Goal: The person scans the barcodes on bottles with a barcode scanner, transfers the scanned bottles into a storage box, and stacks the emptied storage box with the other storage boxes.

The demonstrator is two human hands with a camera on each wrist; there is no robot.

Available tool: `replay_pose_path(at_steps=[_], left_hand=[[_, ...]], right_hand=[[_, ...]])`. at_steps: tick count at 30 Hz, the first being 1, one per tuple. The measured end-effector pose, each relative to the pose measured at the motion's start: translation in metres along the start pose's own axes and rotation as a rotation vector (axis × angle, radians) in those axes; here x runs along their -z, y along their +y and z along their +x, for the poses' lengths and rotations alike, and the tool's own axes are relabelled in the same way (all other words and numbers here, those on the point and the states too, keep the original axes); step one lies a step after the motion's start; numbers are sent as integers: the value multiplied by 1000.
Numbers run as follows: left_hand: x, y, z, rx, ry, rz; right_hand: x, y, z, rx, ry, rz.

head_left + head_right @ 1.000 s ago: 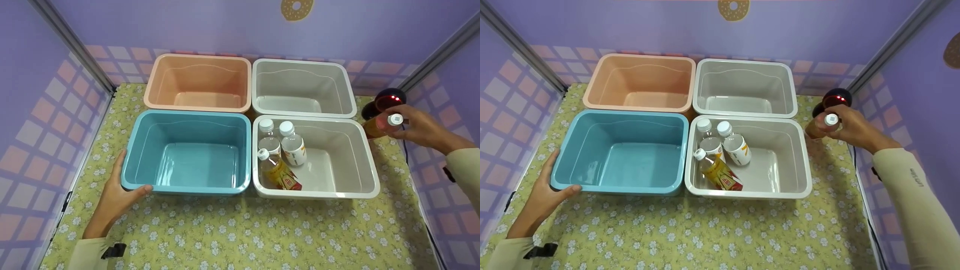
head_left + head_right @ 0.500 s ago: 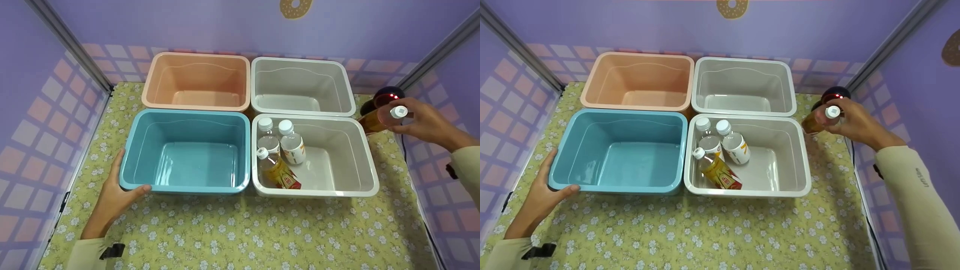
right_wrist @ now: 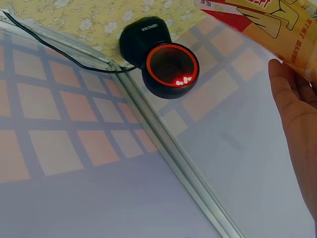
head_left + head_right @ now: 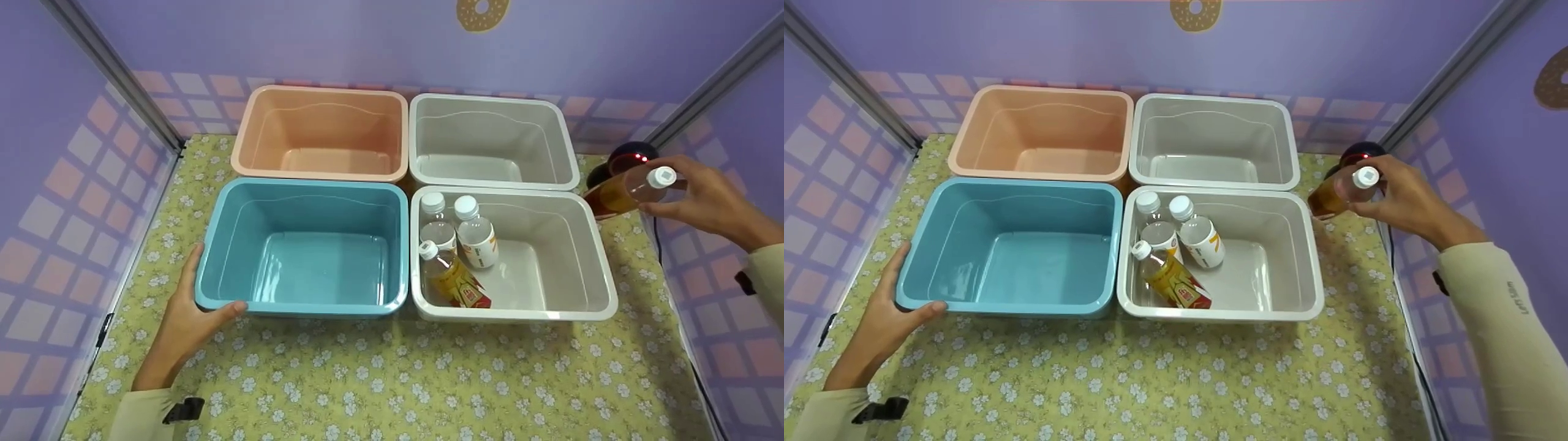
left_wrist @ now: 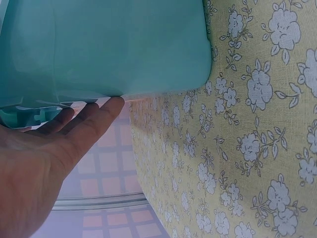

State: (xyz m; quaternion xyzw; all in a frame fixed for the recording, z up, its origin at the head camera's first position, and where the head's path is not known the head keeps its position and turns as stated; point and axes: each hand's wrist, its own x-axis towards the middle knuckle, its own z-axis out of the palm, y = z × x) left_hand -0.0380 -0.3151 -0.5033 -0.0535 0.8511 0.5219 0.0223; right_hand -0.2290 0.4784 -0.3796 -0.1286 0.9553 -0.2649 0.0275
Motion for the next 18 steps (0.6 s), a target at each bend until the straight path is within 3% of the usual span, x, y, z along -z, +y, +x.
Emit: replay_pose_path(at_steps=[9,18], left_hand=[[0,0,-1,1,3,11],[0,0,-2,-2,0,14]], right_hand=[[10,-1,-6,32,62,58],[15,-8,-13,44,91,38]])
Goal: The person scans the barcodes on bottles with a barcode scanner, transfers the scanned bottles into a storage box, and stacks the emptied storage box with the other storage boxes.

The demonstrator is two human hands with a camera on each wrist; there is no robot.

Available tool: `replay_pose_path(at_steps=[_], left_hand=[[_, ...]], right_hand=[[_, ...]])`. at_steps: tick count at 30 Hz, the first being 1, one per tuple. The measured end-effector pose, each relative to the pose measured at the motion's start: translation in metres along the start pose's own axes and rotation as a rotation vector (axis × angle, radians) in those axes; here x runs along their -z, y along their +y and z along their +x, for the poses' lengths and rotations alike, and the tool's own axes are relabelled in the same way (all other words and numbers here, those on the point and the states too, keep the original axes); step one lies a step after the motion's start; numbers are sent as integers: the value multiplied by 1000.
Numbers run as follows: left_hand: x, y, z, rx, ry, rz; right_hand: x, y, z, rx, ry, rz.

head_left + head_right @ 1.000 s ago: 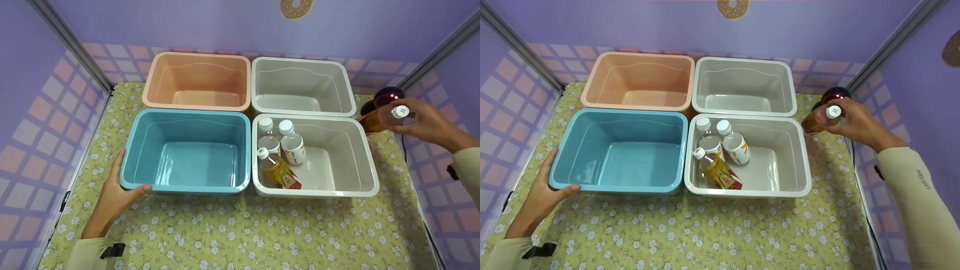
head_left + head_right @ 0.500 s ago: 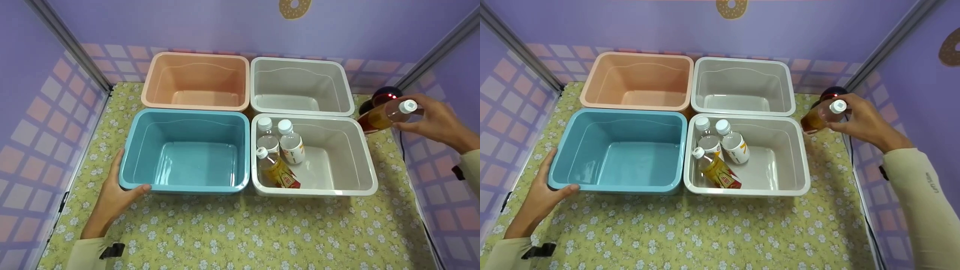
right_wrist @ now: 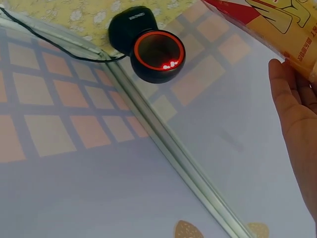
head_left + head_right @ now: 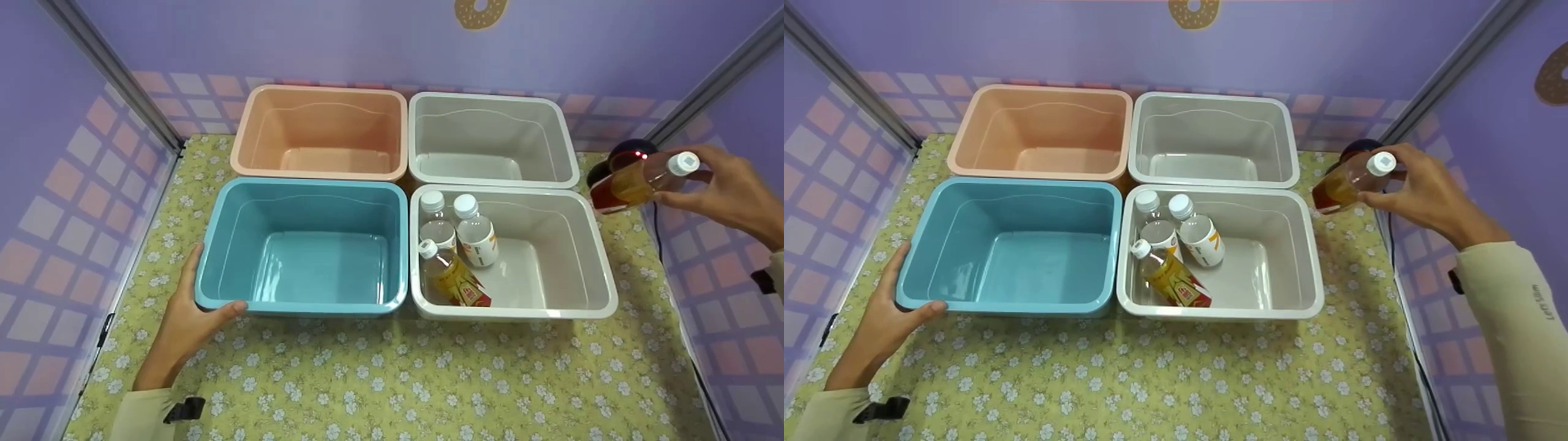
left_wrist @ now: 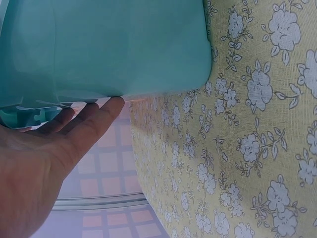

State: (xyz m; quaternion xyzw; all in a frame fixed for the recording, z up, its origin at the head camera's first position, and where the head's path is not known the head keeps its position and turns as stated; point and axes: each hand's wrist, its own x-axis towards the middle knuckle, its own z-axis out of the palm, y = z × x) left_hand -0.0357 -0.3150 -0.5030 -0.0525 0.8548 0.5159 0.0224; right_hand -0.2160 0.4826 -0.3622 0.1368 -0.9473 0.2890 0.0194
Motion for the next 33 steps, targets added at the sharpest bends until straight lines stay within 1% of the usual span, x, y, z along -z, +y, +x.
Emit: replay_pose_path(at_steps=[6,15,20,24,29,33], left_hand=[[1,-1,-1,0,7,6],[2,-3,-1,10,-2,-19],[2,-2,-1,14,-6,-28],[1,-1,-1,11,0,-11],[1,-1,1,6,2,-5],[1,-1,1,9,-3,-22]], right_hand=[[4,-7,1,-24,42,15],[6,-17,4,-22,92,9],[9,-22,4,-50,96,58],[11,-25,4,-62,94,86],[12,-28,5,-69,93,92],[12,-31,7,-64,92,97]])
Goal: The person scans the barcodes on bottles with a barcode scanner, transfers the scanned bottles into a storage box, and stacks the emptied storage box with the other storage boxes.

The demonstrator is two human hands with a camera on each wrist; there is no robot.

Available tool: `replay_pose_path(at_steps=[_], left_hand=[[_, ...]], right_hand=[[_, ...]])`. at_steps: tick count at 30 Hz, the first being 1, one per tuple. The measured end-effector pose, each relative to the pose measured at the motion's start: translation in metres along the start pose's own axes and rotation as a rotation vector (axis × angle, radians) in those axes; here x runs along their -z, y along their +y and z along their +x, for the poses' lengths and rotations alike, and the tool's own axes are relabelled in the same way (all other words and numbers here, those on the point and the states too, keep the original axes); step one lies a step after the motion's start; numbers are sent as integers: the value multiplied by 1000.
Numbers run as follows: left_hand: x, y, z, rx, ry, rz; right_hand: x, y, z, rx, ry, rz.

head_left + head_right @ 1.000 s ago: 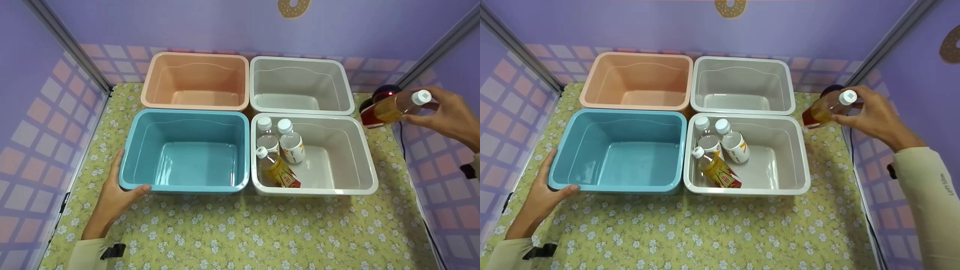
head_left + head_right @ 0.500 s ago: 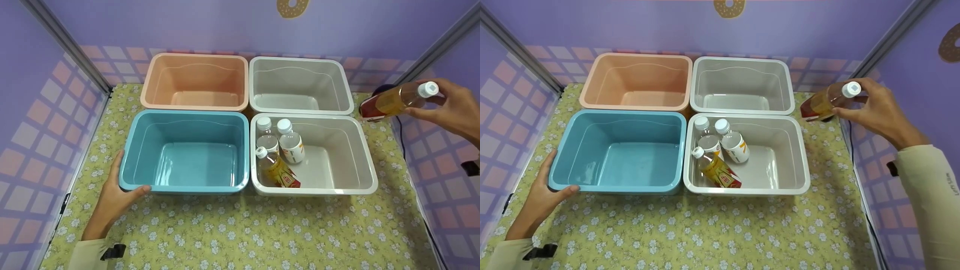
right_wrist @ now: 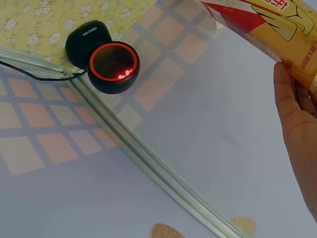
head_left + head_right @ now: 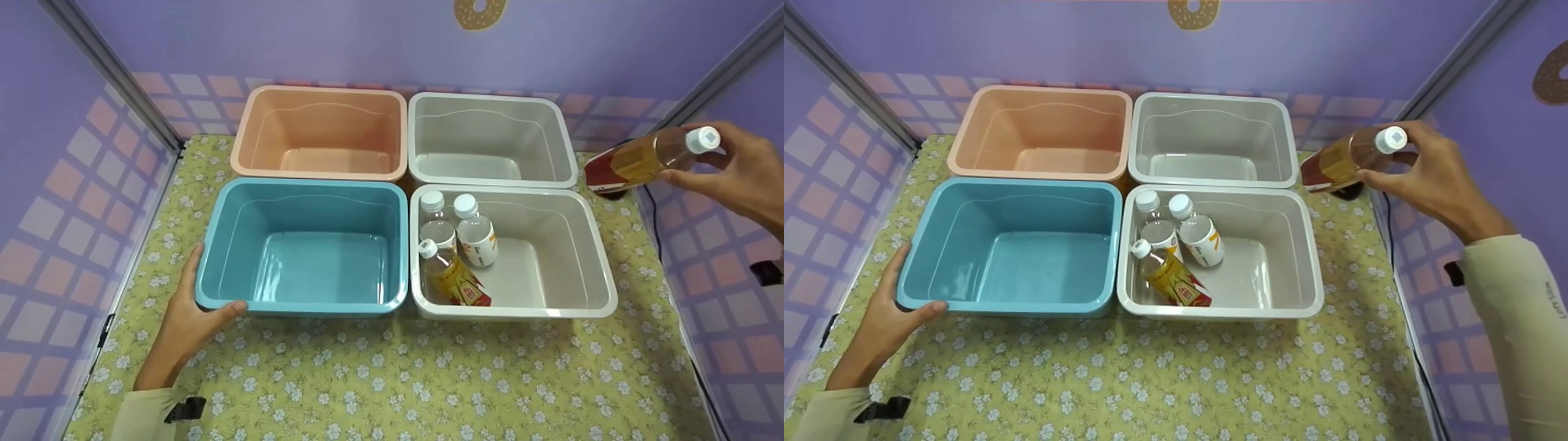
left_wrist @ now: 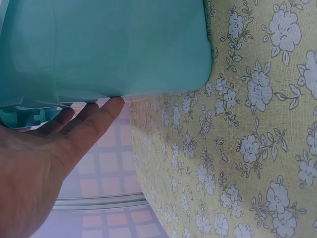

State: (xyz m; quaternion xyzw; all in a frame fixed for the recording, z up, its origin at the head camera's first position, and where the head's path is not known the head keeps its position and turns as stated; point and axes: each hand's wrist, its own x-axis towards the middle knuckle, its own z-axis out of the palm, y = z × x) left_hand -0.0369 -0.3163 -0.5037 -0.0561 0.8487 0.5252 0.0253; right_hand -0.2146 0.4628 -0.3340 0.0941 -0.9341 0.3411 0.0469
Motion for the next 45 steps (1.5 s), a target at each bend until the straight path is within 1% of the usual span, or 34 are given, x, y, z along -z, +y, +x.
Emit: replay_pose_path(at_steps=[5,8,12,15,23,30,34,42,45], left_hand=[[-1,1,1,13,-2,-5],[-1,1,1,11,-1,-1],[-2,2,2,9,-4,-10],[-3,2,2,8,-6,-17],[-5,2,1,-23,-1,2],[-6,2,3,-10,-7,4],[-6,1,2,-13,-5,-2],[-6,1,2,-1,-3,-10],[-5,1,2,3,-5,-16]], right_hand=[[-2,-4,3,44,14,0],[-4,-6,5,88,19,7],[-7,-9,9,116,12,20],[-8,-11,11,116,2,38],[-14,-16,18,111,-7,62],[-20,-15,23,92,-19,66],[-23,-17,25,81,-21,69],[-29,-19,32,115,-28,124],[-32,-20,36,116,-27,138]])
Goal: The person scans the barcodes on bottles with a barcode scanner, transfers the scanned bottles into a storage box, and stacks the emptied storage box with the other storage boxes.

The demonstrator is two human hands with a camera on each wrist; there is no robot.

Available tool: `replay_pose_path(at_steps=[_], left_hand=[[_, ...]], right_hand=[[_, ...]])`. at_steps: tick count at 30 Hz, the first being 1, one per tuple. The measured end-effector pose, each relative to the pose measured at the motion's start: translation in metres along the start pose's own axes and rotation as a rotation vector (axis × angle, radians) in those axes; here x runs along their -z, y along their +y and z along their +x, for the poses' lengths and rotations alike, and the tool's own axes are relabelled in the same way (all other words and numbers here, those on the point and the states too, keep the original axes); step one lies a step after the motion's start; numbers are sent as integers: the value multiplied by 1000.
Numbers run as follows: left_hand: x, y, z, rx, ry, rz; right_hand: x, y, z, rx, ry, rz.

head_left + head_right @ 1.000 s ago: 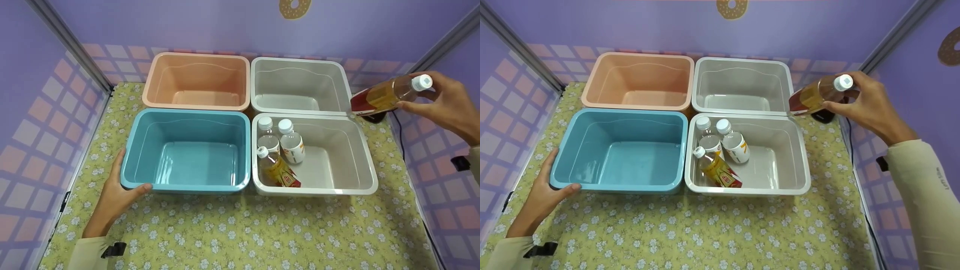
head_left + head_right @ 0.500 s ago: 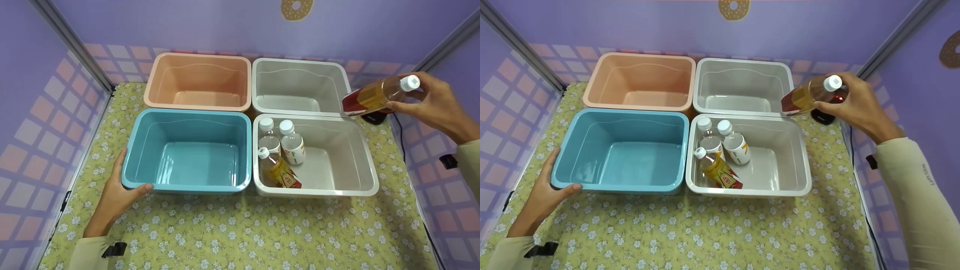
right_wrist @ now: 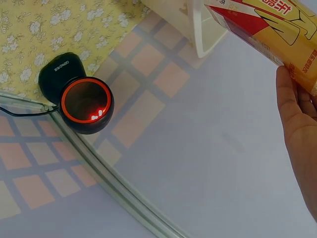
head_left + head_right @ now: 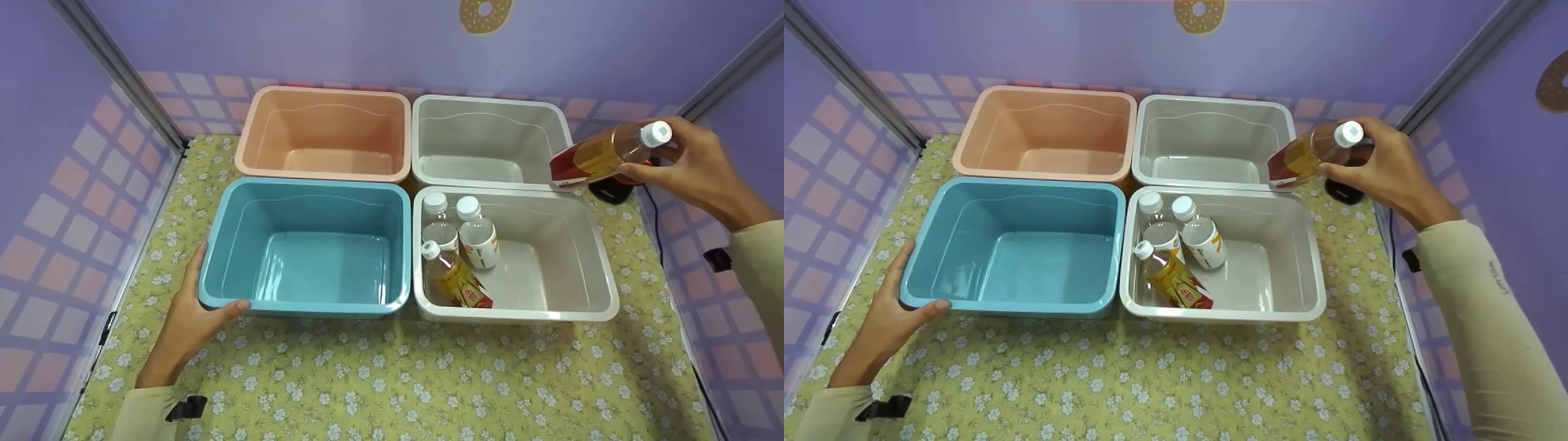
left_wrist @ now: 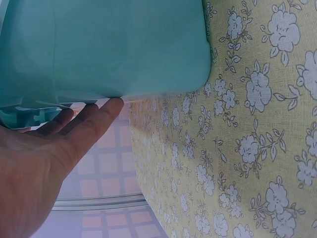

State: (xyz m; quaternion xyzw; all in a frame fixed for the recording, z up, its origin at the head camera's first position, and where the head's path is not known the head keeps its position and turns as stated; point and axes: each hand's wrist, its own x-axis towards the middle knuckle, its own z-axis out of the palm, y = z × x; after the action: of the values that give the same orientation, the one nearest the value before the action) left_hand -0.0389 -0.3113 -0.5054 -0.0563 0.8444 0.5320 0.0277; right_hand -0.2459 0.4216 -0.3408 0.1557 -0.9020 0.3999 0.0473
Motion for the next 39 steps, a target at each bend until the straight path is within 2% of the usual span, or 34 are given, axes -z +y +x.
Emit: replay_pose_path(at_steps=[10,25,32,39], left_hand=[[0,0,-3,-9,7,13],[0,2,-1,0,-1,26],[0,3,-1,8,-6,8],[-3,5,-1,0,0,13]], right_hand=[[-11,0,11,-44,-19,46],[-28,7,18,-60,8,-9],[-38,10,23,-44,2,-52],[-45,14,27,-61,-14,-79]])
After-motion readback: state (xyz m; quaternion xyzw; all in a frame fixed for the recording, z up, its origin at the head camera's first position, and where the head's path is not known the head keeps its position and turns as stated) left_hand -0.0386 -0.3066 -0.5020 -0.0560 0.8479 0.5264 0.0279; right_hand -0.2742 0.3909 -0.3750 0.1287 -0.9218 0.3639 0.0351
